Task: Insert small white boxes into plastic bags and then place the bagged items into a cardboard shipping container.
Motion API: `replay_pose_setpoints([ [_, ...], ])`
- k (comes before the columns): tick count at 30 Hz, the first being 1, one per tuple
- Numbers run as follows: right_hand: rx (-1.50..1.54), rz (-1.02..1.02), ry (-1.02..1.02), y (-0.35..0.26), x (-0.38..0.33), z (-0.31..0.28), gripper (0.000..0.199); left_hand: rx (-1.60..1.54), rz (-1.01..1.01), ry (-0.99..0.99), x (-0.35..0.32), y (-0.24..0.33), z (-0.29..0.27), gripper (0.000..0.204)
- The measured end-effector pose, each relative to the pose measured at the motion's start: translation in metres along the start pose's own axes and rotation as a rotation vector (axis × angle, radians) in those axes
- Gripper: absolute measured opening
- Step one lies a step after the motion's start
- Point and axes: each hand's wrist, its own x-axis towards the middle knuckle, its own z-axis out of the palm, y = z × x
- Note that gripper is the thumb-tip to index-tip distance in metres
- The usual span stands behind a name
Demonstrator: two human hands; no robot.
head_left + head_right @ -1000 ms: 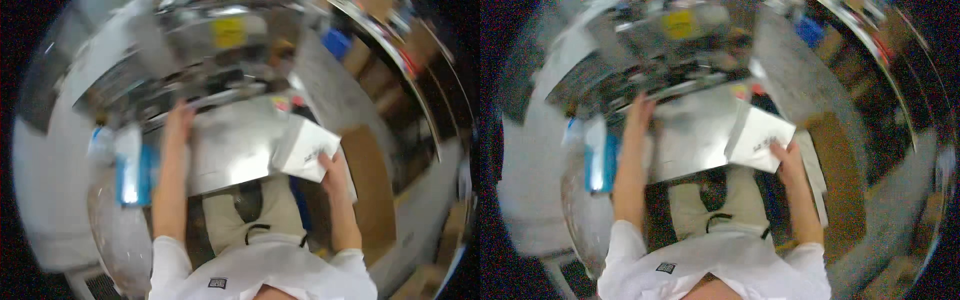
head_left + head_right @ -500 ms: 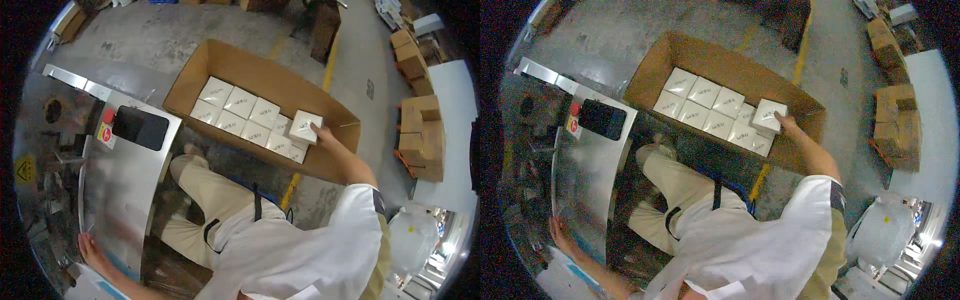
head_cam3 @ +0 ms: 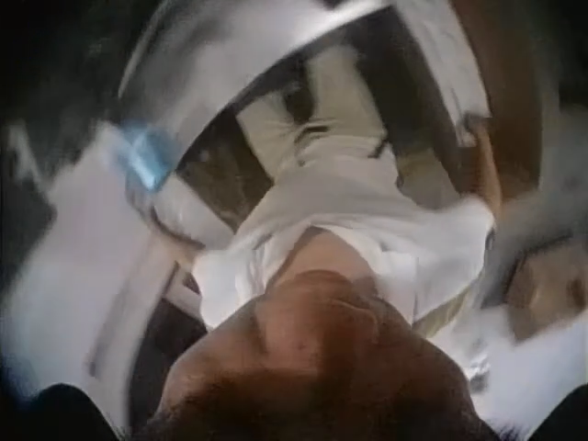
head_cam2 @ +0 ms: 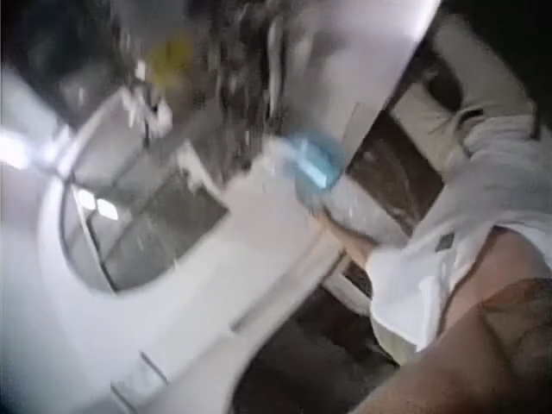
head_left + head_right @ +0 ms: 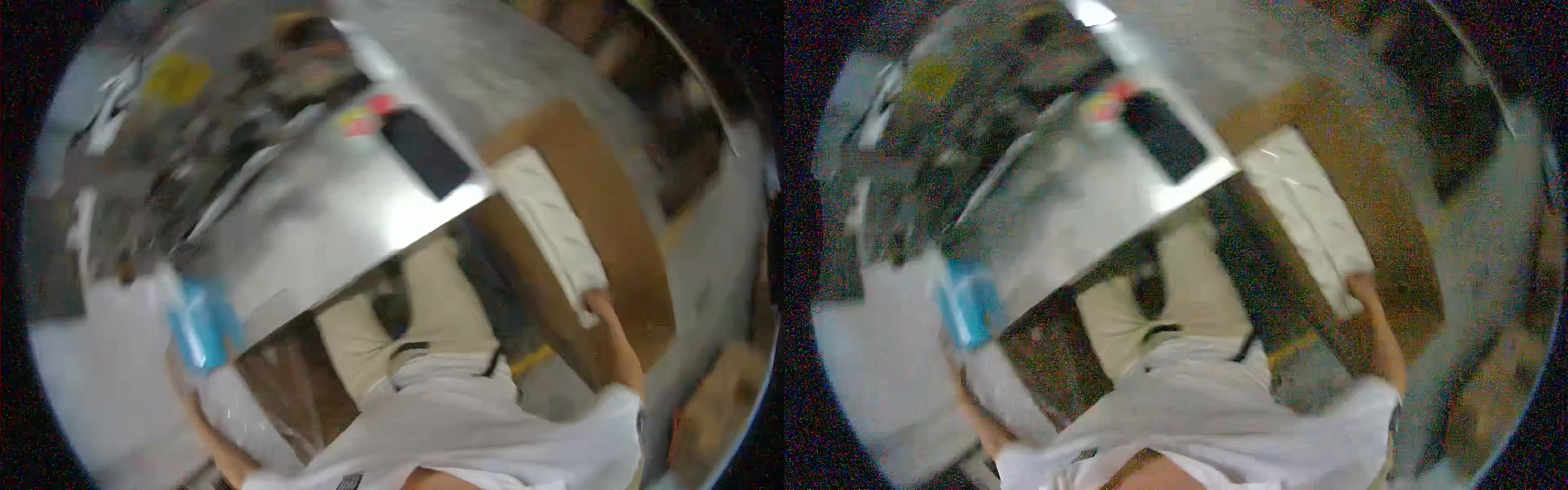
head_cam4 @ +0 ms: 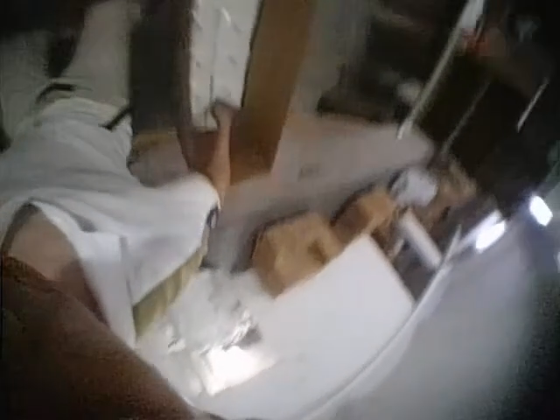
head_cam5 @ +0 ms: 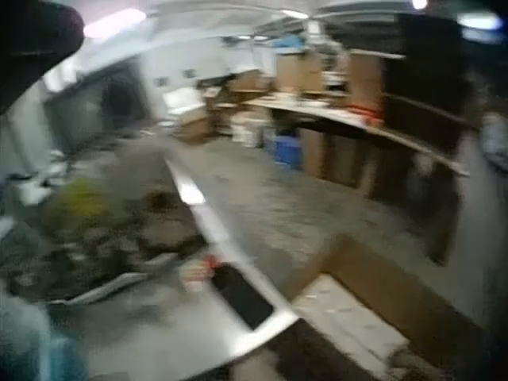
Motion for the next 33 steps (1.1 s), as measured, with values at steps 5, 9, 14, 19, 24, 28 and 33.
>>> replay_pose_setpoints([
  [5, 0.740, 0.115, 0.056, -0.035, 0.048, -0.054, 0.030, -0.220, -0.283, 0.025, 0.103, 0.123, 0.046, 0.067],
  [9, 0.137, 0.000, 0.038, -0.169, 0.105, -0.103, 0.032, -0.092, -0.053, 0.241, 0.167, 0.098, 0.039, 0.053],
  [14, 0.340, -0.100, 0.068, -0.267, 0.085, -0.179, 0.048, -0.249, -0.010, 0.343, 0.181, 0.068, 0.050, 0.033],
  [19, 0.321, -0.068, 0.239, -0.375, 0.069, -0.244, 0.042, -0.550, 0.014, 0.755, 0.177, 0.112, 0.042, 0.020],
  [24, 0.767, -0.411, 0.437, -0.569, 0.030, -0.297, 0.041, -0.304, 0.398, 0.553, 0.099, 0.267, 0.043, 0.018],
  [28, 0.356, -1.189, 0.540, -0.742, -0.030, -0.300, 0.100, -0.141, 0.614, 0.069, 0.007, 0.352, 0.090, 0.013],
  [33, 0.245, -1.191, 0.005, -0.775, -0.033, -0.283, 0.010, -0.506, 0.410, -0.178, -0.043, 0.381, 0.099, 0.016],
])
